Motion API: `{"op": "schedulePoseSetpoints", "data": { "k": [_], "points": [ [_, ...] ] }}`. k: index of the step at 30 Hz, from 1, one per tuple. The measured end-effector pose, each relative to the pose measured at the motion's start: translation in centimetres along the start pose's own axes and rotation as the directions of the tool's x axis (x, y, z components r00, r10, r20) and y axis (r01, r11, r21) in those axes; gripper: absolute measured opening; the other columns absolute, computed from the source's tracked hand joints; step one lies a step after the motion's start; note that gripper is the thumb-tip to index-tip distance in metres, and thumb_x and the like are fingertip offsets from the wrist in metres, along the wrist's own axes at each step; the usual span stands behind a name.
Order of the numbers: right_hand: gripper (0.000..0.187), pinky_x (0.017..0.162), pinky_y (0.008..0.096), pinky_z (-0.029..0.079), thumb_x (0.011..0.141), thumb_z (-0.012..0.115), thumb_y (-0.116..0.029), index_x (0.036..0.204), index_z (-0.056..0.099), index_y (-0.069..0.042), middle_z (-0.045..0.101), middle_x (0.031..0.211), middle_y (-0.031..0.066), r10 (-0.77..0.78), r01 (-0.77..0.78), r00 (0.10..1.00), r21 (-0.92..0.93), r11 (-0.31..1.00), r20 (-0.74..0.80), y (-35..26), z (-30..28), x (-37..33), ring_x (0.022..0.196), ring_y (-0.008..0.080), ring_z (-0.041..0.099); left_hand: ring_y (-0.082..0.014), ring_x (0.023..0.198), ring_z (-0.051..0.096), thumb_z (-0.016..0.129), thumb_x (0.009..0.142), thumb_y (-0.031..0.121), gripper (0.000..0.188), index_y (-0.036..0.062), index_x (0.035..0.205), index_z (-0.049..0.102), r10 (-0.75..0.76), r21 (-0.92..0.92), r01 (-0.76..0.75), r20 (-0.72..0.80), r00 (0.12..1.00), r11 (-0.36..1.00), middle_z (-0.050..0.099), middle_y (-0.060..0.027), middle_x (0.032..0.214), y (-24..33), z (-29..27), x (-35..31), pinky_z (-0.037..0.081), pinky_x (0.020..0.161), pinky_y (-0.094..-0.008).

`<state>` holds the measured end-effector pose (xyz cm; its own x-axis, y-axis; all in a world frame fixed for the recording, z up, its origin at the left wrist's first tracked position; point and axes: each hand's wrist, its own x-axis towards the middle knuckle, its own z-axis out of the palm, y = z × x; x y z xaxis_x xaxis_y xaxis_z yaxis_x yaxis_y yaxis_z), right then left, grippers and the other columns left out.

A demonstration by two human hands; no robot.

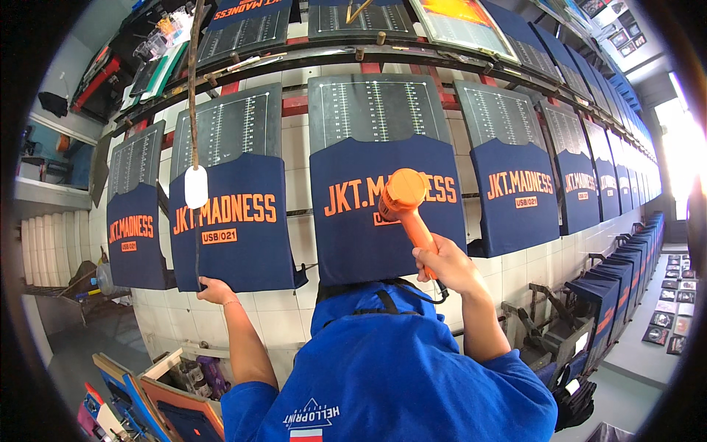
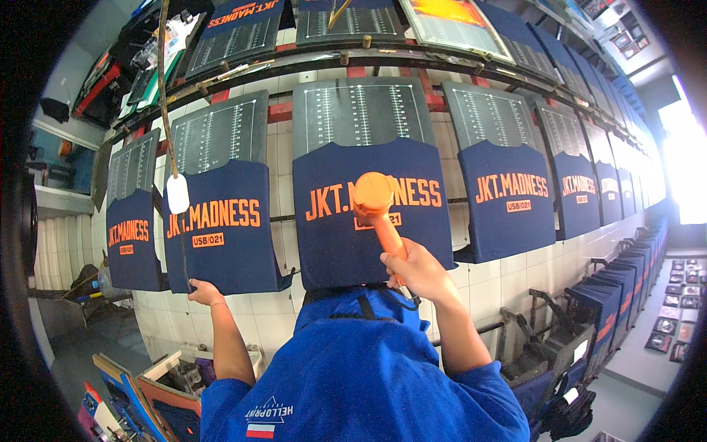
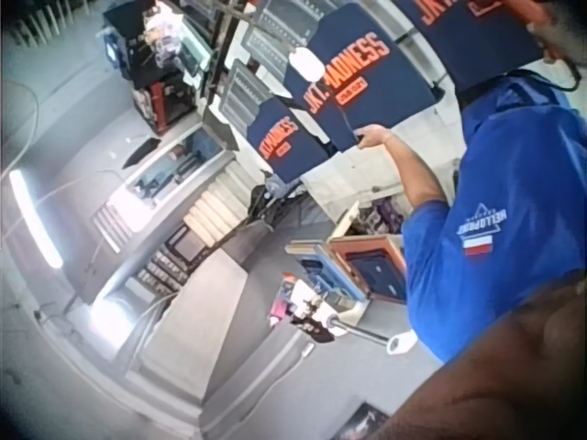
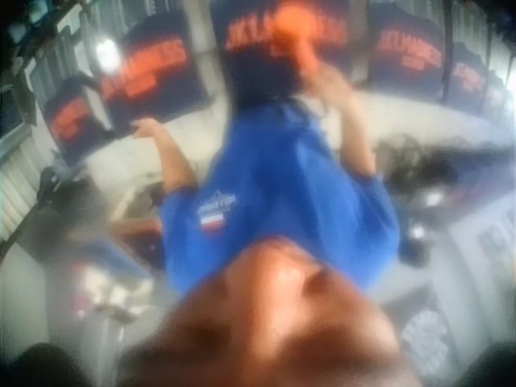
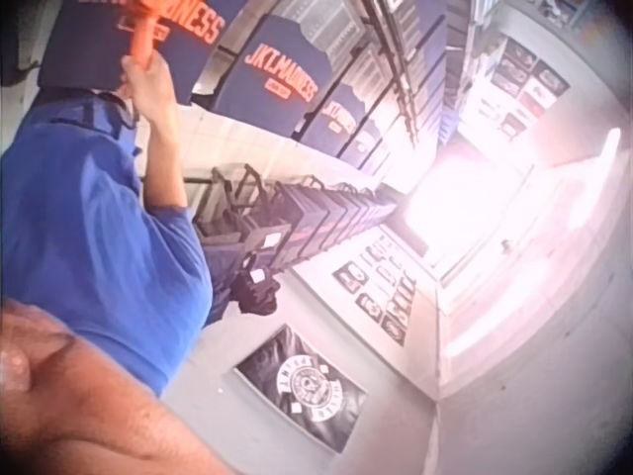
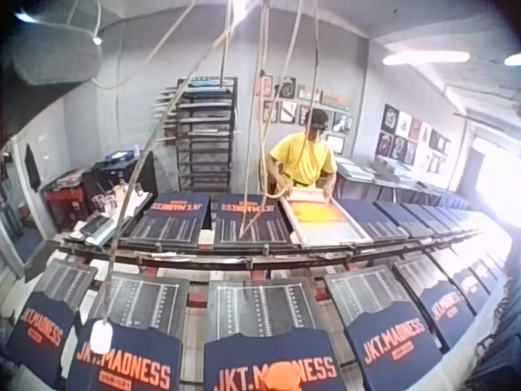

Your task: The person uses a heat gun to dry ink on t-shirts arranged on a printing rack, then walks across the room to a workbench.

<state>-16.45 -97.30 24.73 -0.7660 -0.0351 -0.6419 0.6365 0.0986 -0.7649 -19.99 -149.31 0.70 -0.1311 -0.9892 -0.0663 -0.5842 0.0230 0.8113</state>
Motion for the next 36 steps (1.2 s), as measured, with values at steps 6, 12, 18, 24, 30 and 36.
{"op": "schedulePoseSetpoints", "data": {
  "k": [6,12,18,24,30,36],
  "points": [
    [0.023,0.057,0.0258,0.051,0.096,0.06,-0.02,0.103,0.055,0.002,0.058,0.076,0.0041,0.015,-0.015,1.0,0.036,0.999,-0.008,0.4,-1.3,-0.4,0.06,0.0124,0.062,-0.0451,0.108,0.061,0.047,0.1,0.04,0.06,-0.013,0.127,0.036,-0.021,0.003,0.021,-0.006,1.0,1.0,0.054,-0.0335,0.12,-1.4,0.0,1.3,0.053,0.093,-0.0472],
    [0.022,0.056,0.0256,0.051,0.097,0.06,-0.019,0.103,0.055,0.001,0.058,0.076,0.0041,0.023,-0.021,0.999,0.077,0.997,-0.033,0.4,-2.1,-1.2,0.059,0.0122,0.061,-0.0452,0.109,0.061,0.046,0.1,0.04,0.06,-0.0122,0.127,0.037,-0.032,0.029,0.032,-0.01,0.999,0.999,0.054,-0.033,0.121,-0.6,-0.1,0.5,0.053,0.092,-0.0477],
    [0.024,0.056,0.0255,0.051,0.096,0.061,-0.022,0.1,0.055,0.001,0.058,0.075,0.0037,0.031,-0.027,0.999,0.092,0.995,-0.043,0.9,-3.1,-1.7,0.06,0.0118,0.062,-0.0445,0.108,0.061,0.045,0.1,0.041,0.061,-0.0123,0.128,0.036,-0.036,0.043,0.037,-0.015,0.999,0.998,0.055,-0.0321,0.119,-1.6,0.0,1.6,0.054,0.091,-0.0482],
    [0.026,0.056,0.0254,0.052,0.097,0.061,-0.024,0.099,0.055,0.0,0.058,0.076,0.0037,-0.006,0.015,0.993,0.075,0.997,-0.114,1.7,-3.5,-1.9,0.06,0.0118,0.062,-0.0447,0.105,0.063,0.046,0.1,0.039,0.06,-0.0131,0.128,0.036,-0.046,0.05,0.046,-0.002,0.999,0.998,0.055,-0.0316,0.119,-1.0,0.0,0.9,0.055,0.089,-0.0472],
    [0.026,0.056,0.026,0.051,0.097,0.061,-0.024,0.1,0.054,0.0,0.057,0.076,0.0035,-0.043,0.054,0.99,0.08,0.995,-0.135,2.5,-4.0,-2.0,0.06,0.0119,0.062,-0.0453,0.105,0.062,0.042,0.101,0.036,0.057,-0.015,0.127,0.037,-0.011,0.024,0.011,0.01,1.0,1.0,0.056,-0.0334,0.119,-1.8,0.2,1.4,0.055,0.089,-0.0473],
    [0.026,0.057,0.0279,0.051,0.097,0.061,-0.024,0.1,0.054,0.001,0.057,0.075,0.0039,-0.053,0.072,0.988,0.126,0.989,-0.146,3.3,-4.7,-2.6,0.059,0.0126,0.06,-0.0464,0.11,0.06,0.036,0.103,0.027,0.049,-0.0146,0.128,0.043,0.069,-0.029,-0.068,0.057,0.996,0.997,0.056,-0.0343,0.123,-3.6,0.0,2.4,0.049,0.093,-0.0494]
  ]
}}
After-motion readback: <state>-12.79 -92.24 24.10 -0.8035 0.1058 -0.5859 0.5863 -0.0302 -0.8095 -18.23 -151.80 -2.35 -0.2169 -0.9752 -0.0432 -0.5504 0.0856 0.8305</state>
